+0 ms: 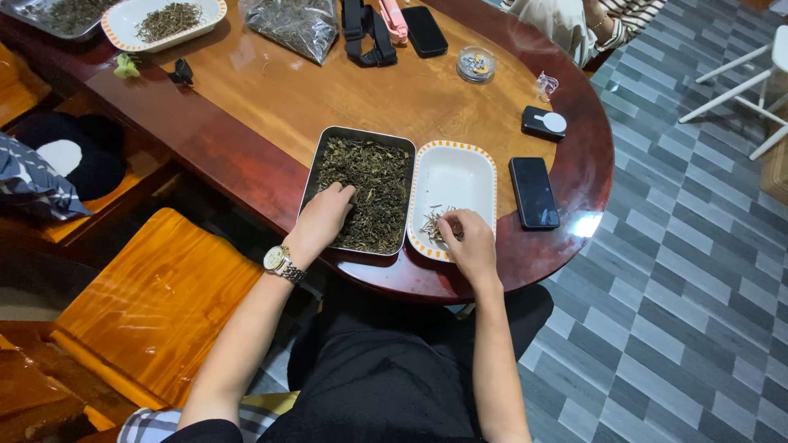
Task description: Manually sorting dried tea leaves to remove stems and other unwanted materials.
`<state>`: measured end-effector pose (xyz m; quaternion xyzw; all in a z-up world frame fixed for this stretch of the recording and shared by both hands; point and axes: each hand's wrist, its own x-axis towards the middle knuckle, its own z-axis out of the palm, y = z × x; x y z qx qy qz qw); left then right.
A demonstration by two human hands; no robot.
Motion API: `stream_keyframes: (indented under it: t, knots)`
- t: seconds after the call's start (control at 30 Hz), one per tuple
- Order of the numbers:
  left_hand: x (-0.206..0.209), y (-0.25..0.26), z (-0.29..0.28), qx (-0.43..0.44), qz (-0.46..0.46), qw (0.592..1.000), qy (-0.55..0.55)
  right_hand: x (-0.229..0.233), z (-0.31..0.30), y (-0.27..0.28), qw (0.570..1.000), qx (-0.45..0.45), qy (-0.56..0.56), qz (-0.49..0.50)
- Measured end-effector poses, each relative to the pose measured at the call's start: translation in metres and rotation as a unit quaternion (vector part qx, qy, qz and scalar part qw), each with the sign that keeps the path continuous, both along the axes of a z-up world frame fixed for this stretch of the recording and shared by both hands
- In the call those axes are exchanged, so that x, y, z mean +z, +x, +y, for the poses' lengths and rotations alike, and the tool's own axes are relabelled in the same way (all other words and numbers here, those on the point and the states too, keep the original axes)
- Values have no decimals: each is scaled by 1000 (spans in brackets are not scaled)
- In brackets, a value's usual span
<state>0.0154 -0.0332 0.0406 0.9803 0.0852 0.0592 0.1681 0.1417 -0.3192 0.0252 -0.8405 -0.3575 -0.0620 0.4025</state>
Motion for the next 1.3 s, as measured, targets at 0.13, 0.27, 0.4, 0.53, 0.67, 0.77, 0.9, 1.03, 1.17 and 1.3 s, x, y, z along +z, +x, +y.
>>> stream_keyframes:
  t: [0.13, 0.27, 0.4, 0.53, 0.67, 0.77, 0.9, 1.03, 1.17, 1.3]
  knots:
    - [-6, -5, 1, -2, -6, 1000, 21, 3, 0, -2, 1000, -5, 5, 7]
    - [4, -12, -1, -14, -30, 999, -3, 4, 0, -1, 1000, 1, 11, 8]
    - [0, -16, -2, -17, -59, 998, -16, 6, -1, -1, 1000, 8, 13, 15]
    - [-8, -9, -3, -19, -84, 996, -13, 13, -1, -5, 1000, 10, 11, 21]
    - [-15, -7, -6, -14, -31, 999, 42, 21, -11, 12, 998, 25, 19, 60]
    - [-22, -5, -4, -11, -10, 998, 62, 106, -28, 16, 994, 36, 72, 78]
    - [-16, -7, -6, -9, -23, 998, 56, 179, -125, 56, 926, 163, 298, -164]
    - [-7, -11, -6, -4, -22, 999, 50, 162, -119, 52, 942, 163, 261, -133]
    - [-18, -13, -1, -7, -61, 994, 86, 138, -110, 32, 964, 156, 201, -77]
    - [-4, -25, -10, 3, -88, 995, 56, 134, -90, 20, 976, 155, 146, -56]
